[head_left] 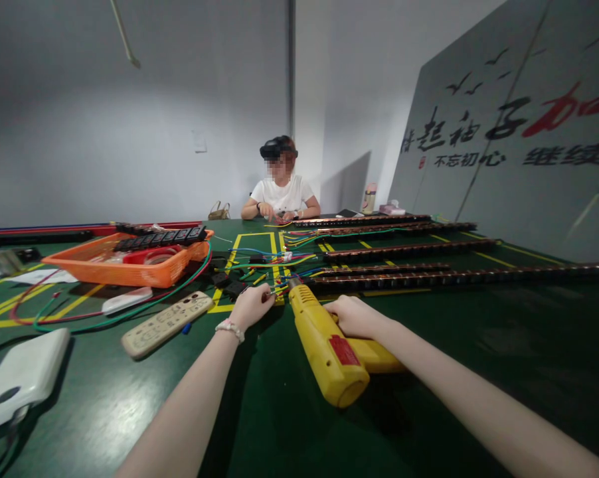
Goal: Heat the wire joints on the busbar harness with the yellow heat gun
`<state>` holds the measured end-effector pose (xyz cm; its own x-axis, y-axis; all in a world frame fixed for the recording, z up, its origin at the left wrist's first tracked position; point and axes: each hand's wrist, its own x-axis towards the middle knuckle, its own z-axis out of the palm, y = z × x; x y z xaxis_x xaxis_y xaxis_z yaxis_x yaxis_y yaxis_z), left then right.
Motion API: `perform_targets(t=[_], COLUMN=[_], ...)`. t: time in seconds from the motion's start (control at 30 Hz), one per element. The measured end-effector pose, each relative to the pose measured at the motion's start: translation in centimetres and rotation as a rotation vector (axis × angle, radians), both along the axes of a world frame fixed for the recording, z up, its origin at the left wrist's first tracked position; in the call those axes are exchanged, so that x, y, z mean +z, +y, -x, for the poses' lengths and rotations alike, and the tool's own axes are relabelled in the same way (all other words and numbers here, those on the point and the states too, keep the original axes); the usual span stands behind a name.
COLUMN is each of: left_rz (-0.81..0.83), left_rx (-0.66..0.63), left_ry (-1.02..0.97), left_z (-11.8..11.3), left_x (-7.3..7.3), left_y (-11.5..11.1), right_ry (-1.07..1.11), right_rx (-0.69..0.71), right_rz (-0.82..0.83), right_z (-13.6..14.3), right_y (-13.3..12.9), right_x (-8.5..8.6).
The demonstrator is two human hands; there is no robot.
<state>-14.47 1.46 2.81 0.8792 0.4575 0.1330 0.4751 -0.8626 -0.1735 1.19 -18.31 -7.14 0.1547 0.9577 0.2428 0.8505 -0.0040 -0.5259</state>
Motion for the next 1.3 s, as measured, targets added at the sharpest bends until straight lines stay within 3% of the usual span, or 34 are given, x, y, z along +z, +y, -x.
perform_targets(t=[0.53, 1.3], left_rz=[0.0, 0.01], left_rx=[-0.012, 0.006], left_ry=[-0.006, -0.024], left_z=[0.02, -0.11], left_x=[0.11, 0.05], left_y=[-0.25, -0.47], right_ry=[-0.115, -0.01], right_rx=[-0.038, -0.055], right_rz=[-0.011, 0.088], right_z=[-0.24, -0.18], right_y=[-0.68, -0.32], right_x=[-0.22, -0.61])
